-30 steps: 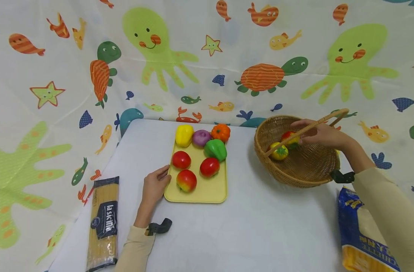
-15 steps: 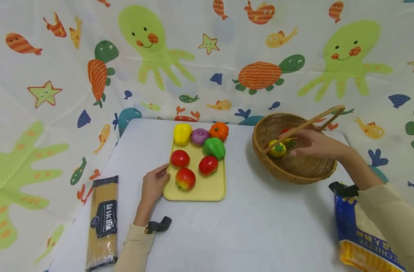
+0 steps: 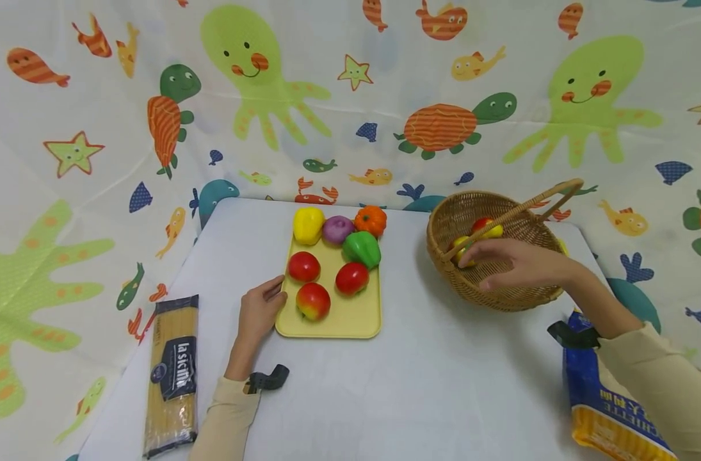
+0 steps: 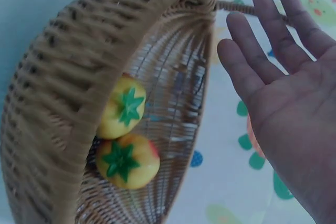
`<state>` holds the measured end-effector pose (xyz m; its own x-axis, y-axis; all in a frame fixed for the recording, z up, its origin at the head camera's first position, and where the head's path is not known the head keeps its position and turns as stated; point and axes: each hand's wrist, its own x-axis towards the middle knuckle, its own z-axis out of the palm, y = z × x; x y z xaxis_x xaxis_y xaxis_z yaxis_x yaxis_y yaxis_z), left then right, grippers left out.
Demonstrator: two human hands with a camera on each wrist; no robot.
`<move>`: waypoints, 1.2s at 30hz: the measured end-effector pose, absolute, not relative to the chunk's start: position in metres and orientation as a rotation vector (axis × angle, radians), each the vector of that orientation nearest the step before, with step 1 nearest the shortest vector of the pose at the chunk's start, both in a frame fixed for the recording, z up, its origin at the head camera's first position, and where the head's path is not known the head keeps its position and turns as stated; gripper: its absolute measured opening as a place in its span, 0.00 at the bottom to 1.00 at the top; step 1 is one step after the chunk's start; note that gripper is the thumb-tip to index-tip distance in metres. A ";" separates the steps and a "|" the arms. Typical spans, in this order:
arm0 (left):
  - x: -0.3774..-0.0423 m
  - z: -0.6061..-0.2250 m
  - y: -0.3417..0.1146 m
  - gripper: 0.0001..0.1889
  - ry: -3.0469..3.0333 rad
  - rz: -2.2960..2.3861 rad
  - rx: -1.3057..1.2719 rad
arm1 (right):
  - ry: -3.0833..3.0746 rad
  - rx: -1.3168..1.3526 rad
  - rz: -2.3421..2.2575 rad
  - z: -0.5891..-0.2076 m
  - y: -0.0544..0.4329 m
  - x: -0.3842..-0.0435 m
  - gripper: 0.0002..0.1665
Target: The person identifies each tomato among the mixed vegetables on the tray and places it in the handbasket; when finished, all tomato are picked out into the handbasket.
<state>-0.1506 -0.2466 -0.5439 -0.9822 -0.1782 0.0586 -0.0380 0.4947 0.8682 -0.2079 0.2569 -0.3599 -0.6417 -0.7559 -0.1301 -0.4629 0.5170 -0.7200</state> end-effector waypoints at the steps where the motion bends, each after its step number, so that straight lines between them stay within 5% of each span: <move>1: -0.151 -0.544 -0.247 0.21 -2.594 -1.506 0.189 | 2.310 -1.008 -0.924 -0.360 0.254 -0.208 0.24; 36: -0.152 -0.546 -0.249 0.21 -2.589 -1.511 0.193 | 2.058 -1.065 -1.006 -0.370 0.169 -0.242 0.34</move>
